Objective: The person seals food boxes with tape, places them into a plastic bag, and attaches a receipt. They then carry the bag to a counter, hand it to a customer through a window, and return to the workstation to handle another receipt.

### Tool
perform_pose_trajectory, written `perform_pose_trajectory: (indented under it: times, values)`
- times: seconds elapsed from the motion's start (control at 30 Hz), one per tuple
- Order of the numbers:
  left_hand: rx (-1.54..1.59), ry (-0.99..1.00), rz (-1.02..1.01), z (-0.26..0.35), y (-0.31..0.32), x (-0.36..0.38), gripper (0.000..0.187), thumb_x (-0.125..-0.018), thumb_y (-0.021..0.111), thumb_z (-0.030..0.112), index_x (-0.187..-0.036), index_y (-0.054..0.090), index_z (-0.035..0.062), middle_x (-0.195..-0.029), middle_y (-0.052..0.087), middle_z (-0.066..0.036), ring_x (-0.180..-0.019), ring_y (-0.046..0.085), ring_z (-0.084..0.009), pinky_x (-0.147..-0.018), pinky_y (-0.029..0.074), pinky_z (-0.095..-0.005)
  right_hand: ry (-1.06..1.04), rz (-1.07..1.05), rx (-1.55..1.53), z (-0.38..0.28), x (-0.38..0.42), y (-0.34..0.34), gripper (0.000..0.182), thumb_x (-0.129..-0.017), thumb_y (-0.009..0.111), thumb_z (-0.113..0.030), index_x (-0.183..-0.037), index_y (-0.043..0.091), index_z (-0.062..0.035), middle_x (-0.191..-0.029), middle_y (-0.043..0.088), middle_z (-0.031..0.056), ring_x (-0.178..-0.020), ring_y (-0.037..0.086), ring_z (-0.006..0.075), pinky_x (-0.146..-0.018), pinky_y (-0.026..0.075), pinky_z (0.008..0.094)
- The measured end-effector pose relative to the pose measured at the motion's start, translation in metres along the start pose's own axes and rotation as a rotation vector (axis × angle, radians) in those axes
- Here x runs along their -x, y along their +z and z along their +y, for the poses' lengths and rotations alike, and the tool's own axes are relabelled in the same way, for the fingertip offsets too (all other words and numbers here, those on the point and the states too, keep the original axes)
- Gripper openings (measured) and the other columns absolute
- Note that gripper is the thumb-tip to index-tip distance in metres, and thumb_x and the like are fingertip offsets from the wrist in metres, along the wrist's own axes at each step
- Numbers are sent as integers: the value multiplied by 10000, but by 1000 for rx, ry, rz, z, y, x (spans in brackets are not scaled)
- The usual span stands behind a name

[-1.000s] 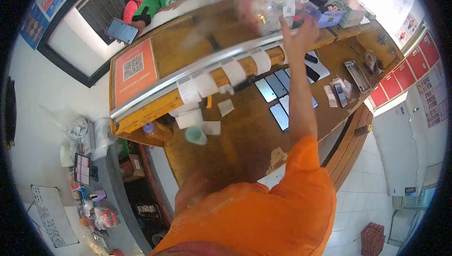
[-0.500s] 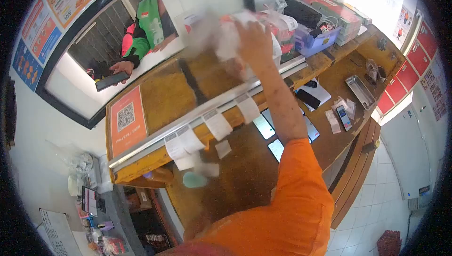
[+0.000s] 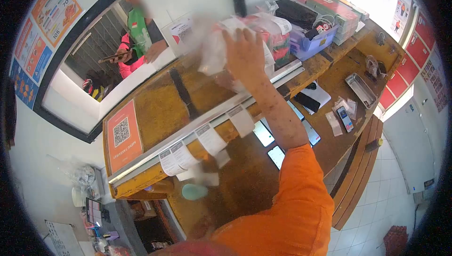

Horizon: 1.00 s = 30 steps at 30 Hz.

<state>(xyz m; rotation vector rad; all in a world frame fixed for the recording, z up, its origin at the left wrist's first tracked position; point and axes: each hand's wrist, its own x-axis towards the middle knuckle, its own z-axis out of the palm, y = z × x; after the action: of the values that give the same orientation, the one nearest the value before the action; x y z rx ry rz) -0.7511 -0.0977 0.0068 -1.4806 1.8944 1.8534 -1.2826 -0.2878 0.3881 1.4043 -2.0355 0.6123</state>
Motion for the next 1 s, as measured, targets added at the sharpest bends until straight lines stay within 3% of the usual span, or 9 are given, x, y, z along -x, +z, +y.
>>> perform_pose_trajectory:
  times: [0.17,0.27,0.3,0.37,0.47,0.53,0.6,0.87,1.0]
  values:
    - [-51,10,26,3,-9,4,388,-843,614,183,-1197,574,29,-1057,643,-94,-964,604,-206,-869,465,-310,-237,-108,-216,33,-5,-22,725,-646,765,-202,-1296,456,-115,-1200,551,126,-1139,512,298,-985,359,473]
    - [-87,18,71,16,-23,12,386,-851,612,184,-1204,568,34,-1061,641,-90,-963,602,-195,-867,465,-305,124,-193,-1364,126,-55,-25,652,-735,735,-328,-1250,494,-9,-1335,463,159,-1211,473,242,-1005,382,342]
    - [-95,23,83,21,-25,14,385,-854,611,184,-1207,565,36,-1062,640,-89,-962,601,-192,-867,466,-304,209,288,-928,133,-70,-17,693,-739,718,-418,-1260,490,-20,-1295,494,176,-1194,494,276,-983,405,353]
    - [-105,38,99,31,-22,16,384,-859,609,185,-1212,561,39,-1064,638,-86,-961,599,-185,-866,466,-301,284,254,120,173,-83,33,750,-760,657,-520,-1287,459,-25,-1304,489,196,-1169,506,329,-938,436,369]
    - [-117,66,130,56,-16,17,382,-867,606,186,-1219,555,45,-1067,636,-81,-959,597,-174,-865,467,-297,101,180,78,206,-100,105,654,-818,558,-577,-1117,584,3,-1094,612,233,-1003,602,343,-805,484,393]
    - [-120,76,154,71,-8,21,381,-873,604,186,-1224,550,48,-1069,634,-79,-958,596,-167,-864,467,-294,183,144,-584,212,-121,105,406,-922,504,-351,-824,655,13,-786,671,164,-726,658,290,-620,482,408]
    - [-125,77,177,83,-1,27,379,-878,602,187,-1228,546,52,-1072,632,-76,-957,594,-160,-863,468,-291,388,376,-827,171,-128,63,581,-935,468,-440,-633,612,34,-537,557,193,-531,592,268,-586,457,395]
    - [98,390,4,206,-3,31,366,-942,549,224,-1271,500,71,-1185,587,-61,-1063,553,-140,-887,462,-294,-190,1118,-1103,66,-72,-114,416,-960,499,-250,-628,496,1,-521,420,6,-441,380,121,-396,303,278]
    - [130,777,-305,338,8,21,443,-932,571,298,-1305,456,89,-1244,545,-50,-1137,499,-158,-931,426,-300,-494,848,-1419,60,42,-148,260,-933,471,-188,-697,478,-81,-649,445,32,-547,425,142,-511,379,284]
